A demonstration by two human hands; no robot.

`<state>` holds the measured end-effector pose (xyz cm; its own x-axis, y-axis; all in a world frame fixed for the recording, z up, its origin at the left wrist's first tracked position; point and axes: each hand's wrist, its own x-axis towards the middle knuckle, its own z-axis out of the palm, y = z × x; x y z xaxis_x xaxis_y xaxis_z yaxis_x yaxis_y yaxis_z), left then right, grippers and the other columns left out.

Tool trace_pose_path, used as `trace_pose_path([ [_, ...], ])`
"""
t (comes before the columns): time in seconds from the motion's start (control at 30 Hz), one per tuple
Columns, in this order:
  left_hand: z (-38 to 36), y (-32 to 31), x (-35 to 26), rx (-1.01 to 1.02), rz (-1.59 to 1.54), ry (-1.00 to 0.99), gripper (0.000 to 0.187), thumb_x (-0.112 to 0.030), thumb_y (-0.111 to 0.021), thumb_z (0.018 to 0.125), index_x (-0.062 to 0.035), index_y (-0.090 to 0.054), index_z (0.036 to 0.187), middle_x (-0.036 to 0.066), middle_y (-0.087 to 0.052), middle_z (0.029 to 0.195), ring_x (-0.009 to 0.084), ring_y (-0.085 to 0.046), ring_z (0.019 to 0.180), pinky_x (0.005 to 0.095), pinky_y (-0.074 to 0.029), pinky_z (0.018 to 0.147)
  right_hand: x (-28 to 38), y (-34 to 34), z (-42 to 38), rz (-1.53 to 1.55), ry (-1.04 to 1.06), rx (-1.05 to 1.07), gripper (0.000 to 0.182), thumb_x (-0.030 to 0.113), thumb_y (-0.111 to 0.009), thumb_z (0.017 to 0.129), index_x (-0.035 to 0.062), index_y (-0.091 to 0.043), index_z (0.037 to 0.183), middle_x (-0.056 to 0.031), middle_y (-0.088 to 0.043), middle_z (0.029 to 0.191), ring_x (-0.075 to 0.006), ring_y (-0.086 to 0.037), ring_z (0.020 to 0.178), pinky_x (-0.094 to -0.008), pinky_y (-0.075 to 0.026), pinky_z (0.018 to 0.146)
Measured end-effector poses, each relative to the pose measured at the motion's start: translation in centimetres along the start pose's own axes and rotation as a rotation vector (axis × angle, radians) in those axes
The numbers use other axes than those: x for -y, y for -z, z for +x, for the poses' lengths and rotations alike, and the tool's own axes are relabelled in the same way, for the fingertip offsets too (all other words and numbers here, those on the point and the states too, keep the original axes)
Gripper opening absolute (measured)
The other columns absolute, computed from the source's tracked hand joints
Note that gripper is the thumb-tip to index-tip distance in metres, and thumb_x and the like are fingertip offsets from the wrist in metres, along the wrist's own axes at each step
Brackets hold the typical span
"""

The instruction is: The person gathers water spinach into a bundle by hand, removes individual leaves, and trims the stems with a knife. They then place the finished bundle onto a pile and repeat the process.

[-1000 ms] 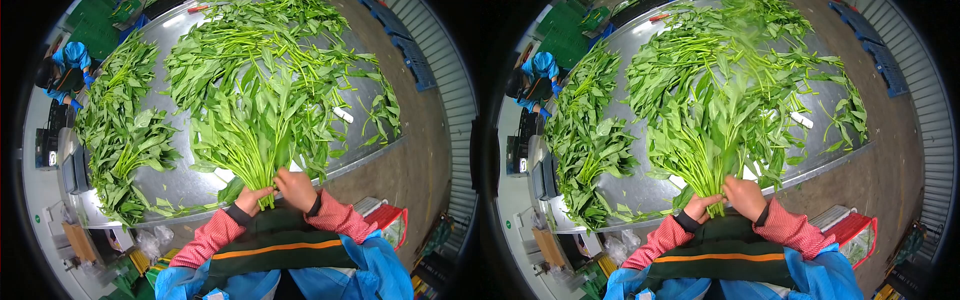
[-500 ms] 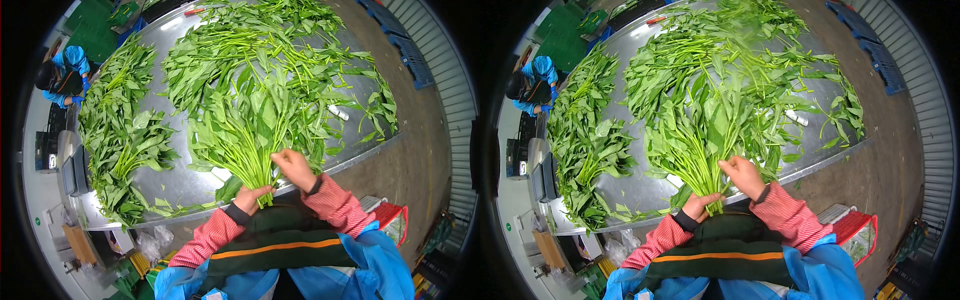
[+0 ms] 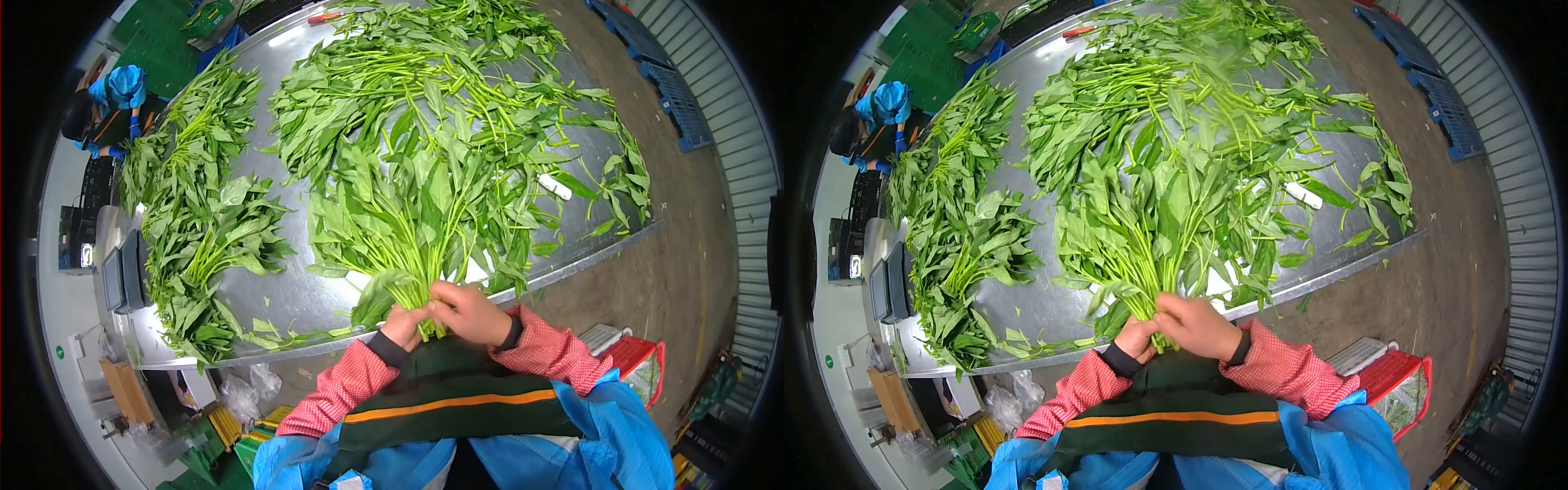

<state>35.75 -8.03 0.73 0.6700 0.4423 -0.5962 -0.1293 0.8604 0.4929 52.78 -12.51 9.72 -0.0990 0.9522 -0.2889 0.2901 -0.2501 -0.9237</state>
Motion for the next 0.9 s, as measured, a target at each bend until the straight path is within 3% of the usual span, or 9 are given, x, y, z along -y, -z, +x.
trace_pose_path([
  [0.03, -0.1, -0.1, -0.3, 0.003, -0.03, 0.019, 0.032, 0.003, -0.056, 0.085, -0.0024, -0.054, 0.116, 0.011, -0.063, 0.107, 0.0215, -0.065, 0.089, 0.0362, -0.055, 0.078, -1.3, -0.6, -0.1, 0.387, 0.014, 0.093, 0.02, 0.021, -0.053, 0.094, 0.0044, -0.051, 0.083, -0.0048, -0.055, 0.071, -0.0178, -0.056, 0.063, -0.0299, -0.044, 0.058],
  [0.2, -0.4, -1.2, -0.9, -0.05, 0.045, 0.025, 0.029, 0.003, -0.061, 0.082, -0.0014, -0.058, 0.11, 0.009, -0.066, 0.097, 0.0203, -0.065, 0.085, 0.0333, -0.053, 0.077, -2.2, 6.1, 0.6, 1.47, 0.215, -0.463, 0.018, 0.025, -0.055, 0.093, 0.0071, -0.055, 0.095, 0.0019, -0.054, 0.071, -0.0087, -0.052, 0.062, -0.0231, -0.043, 0.057],
  [0.3, -0.1, -1.5, -0.9, -0.037, 0.084, 0.002, 0.028, 0.005, -0.062, 0.081, -0.0014, -0.059, 0.108, 0.009, -0.067, 0.095, 0.0195, -0.065, 0.085, 0.0317, -0.052, 0.077, -4.9, 4.7, 2.9, 0.292, 0.095, -0.579, 0.025, 0.03, -0.057, 0.092, 0.0064, -0.057, 0.101, 0.0015, -0.058, 0.072, -0.0082, -0.054, 0.061, -0.0219, -0.043, 0.056],
  [0.4, 0.1, -1.8, -0.8, -0.023, 0.085, -0.048, 0.03, 0.005, -0.062, 0.081, -0.0019, -0.059, 0.111, 0.009, -0.067, 0.098, 0.019, -0.065, 0.085, 0.0315, -0.052, 0.078, -2.9, 2.0, 4.0, -0.315, -0.104, -0.457, 0.028, 0.027, -0.063, 0.084, 0.0057, -0.057, 0.102, -0.0068, -0.06, 0.061, -0.0226, -0.06, 0.055, -0.0348, -0.047, 0.053],
  [0.5, 0.1, -1.4, -0.5, -0.008, 0.13, -0.052, 0.034, 0.004, -0.061, 0.081, -0.0024, -0.057, 0.115, 0.01, -0.066, 0.101, 0.0192, -0.065, 0.086, 0.0314, -0.052, 0.078, -4.4, 1.4, 5.6, -0.441, -0.12, -0.501, 0.027, 0.025, -0.065, 0.08, 0.006, -0.057, 0.098, -0.0099, -0.058, 0.058, -0.0289, -0.061, 0.056, -0.0407, -0.046, 0.053],
  [0.63, -0.4, -1.4, -1.3, 0.003, 0.055, 0.069, 0.038, 0.004, -0.061, 0.082, -0.0032, -0.055, 0.119, 0.01, -0.066, 0.102, 0.0201, -0.065, 0.088, 0.0328, -0.052, 0.08, -4.5, 2.6, 4.7, -0.177, -0.14, -0.481, 0.021, 0.022, -0.063, 0.081, 0.008, -0.054, 0.093, -0.0103, -0.059, 0.059, -0.0313, -0.061, 0.058, -0.0431, -0.044, 0.049],
  [0.77, -0.5, -1.5, -2.2, 0.02, -0.025, 0.153, 0.04, 0.004, -0.06, 0.083, -0.0034, -0.053, 0.122, 0.01, -0.066, 0.102, 0.0207, -0.065, 0.091, 0.0344, -0.053, 0.081, -1.3, 2.3, 2.3, -0.578, 0.164, -0.591, 0.01, 0.012, -0.057, 0.084, 0.0076, -0.05, 0.09, -0.0108, -0.055, 0.061, -0.0338, -0.056, 0.055, -0.0446, -0.044, 0.05],
  [0.87, -0.2, -1.4, -1.7, 0.007, -0.062, 0.14, 0.04, 0.004, -0.059, 0.083, -0.0036, -0.053, 0.121, 0.011, -0.065, 0.104, 0.0217, -0.065, 0.093, 0.035, -0.054, 0.081, 0.2, 0.8, 1.9, -0.497, 0.538, -0.546, 0.011, 0.012, -0.057, 0.085, 0.0078, -0.049, 0.09, -0.0145, -0.055, 0.067, -0.0365, -0.055, 0.056, -0.046, -0.044, 0.052],
  [0.9, 0.0, -1.2, -1.4, -0.003, -0.075, 0.127, 0.039, 0.004, -0.059, 0.083, -0.0037, -0.052, 0.121, 0.011, -0.064, 0.104, 0.0221, -0.065, 0.093, 0.0351, -0.054, 0.081, 0.7, 0.1, 1.1, -0.407, 0.437, -0.462, 0.015, 0.011, -0.058, 0.086, 0.0041, -0.047, 0.092, -0.0126, -0.056, 0.063, -0.035, -0.058, 0.06, -0.0401, -0.044, 0.056],
])
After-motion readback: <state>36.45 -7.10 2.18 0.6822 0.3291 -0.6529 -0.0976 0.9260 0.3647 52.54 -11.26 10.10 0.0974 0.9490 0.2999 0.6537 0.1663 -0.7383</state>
